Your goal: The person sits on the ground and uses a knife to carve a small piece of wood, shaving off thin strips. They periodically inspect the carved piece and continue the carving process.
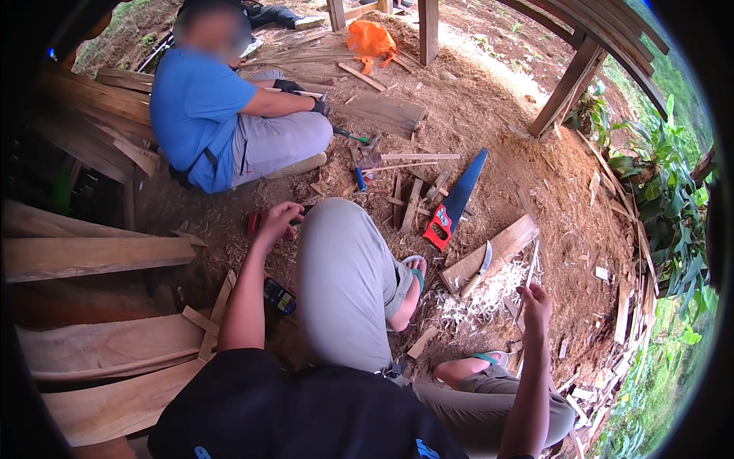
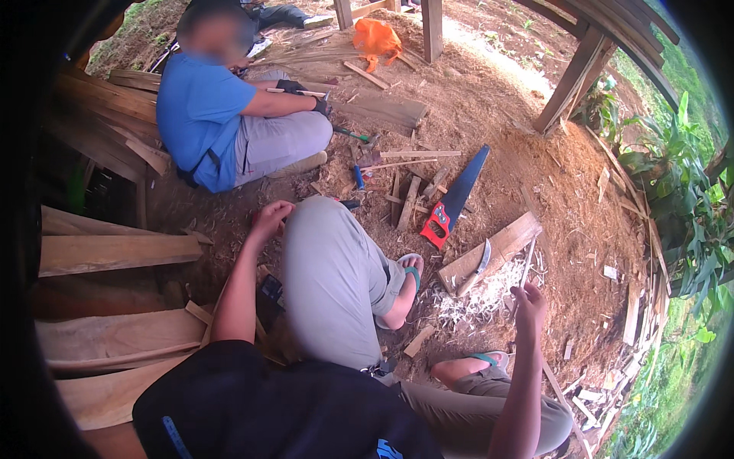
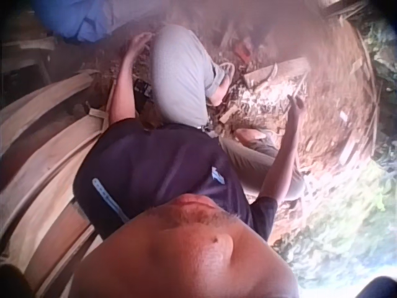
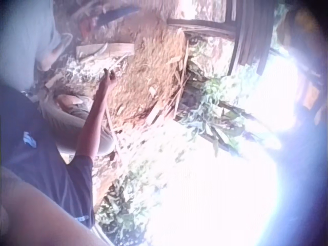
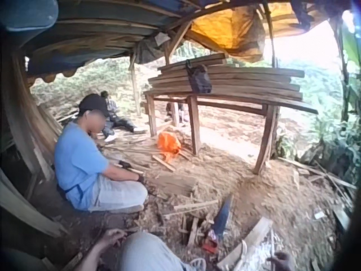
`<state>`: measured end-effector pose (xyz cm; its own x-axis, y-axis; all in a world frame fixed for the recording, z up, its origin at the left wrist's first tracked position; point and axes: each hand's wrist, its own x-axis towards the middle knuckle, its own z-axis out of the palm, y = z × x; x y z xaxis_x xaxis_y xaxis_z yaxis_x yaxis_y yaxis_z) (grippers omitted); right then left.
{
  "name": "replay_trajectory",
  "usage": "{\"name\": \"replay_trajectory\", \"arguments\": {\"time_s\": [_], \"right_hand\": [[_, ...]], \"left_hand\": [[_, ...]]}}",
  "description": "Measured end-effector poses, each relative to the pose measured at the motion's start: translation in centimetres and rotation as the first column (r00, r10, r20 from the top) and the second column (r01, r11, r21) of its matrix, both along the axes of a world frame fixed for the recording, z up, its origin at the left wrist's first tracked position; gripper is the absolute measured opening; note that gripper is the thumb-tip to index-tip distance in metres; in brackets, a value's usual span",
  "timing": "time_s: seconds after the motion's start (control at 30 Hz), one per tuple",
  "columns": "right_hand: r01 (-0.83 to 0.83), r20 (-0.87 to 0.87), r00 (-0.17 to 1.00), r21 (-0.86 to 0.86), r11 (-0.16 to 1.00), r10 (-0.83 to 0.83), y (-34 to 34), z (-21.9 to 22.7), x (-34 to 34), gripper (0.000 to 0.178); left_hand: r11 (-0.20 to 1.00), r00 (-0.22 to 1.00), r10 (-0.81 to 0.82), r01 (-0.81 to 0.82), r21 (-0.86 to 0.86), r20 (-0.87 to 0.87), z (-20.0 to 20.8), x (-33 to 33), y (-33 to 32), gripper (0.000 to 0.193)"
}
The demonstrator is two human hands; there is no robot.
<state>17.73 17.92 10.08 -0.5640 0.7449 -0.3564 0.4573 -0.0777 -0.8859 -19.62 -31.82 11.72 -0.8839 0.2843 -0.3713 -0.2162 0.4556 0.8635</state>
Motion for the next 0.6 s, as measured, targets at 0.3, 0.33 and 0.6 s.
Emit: {"name": "replay_trajectory", "arguments": {"time_s": [0.3,0.33,0.6], "right_hand": [[-0.057,-0.094,0.995,-0.275,0.96,0.033,-1.3,1.3,-5.4,0.031],[-0.069,-0.099,0.994,-0.276,0.959,0.043,-1.8,1.8,-6.9,0.033],[-0.199,-0.019,0.979,-0.31,0.93,0.203,-5.3,1.7,-11.6,0.033]], "left_hand": [[0.996,0.999,0.053,-0.053,0.072,-0.003,-4.7,-2.1,2.3,0.026],[0.993,0.998,0.066,-0.064,0.1,-0.013,-5.7,-2.3,3.1,0.026],[0.95,0.927,-0.259,0.195,0.243,0.27,-14.4,6.5,11.9,0.026]]}}
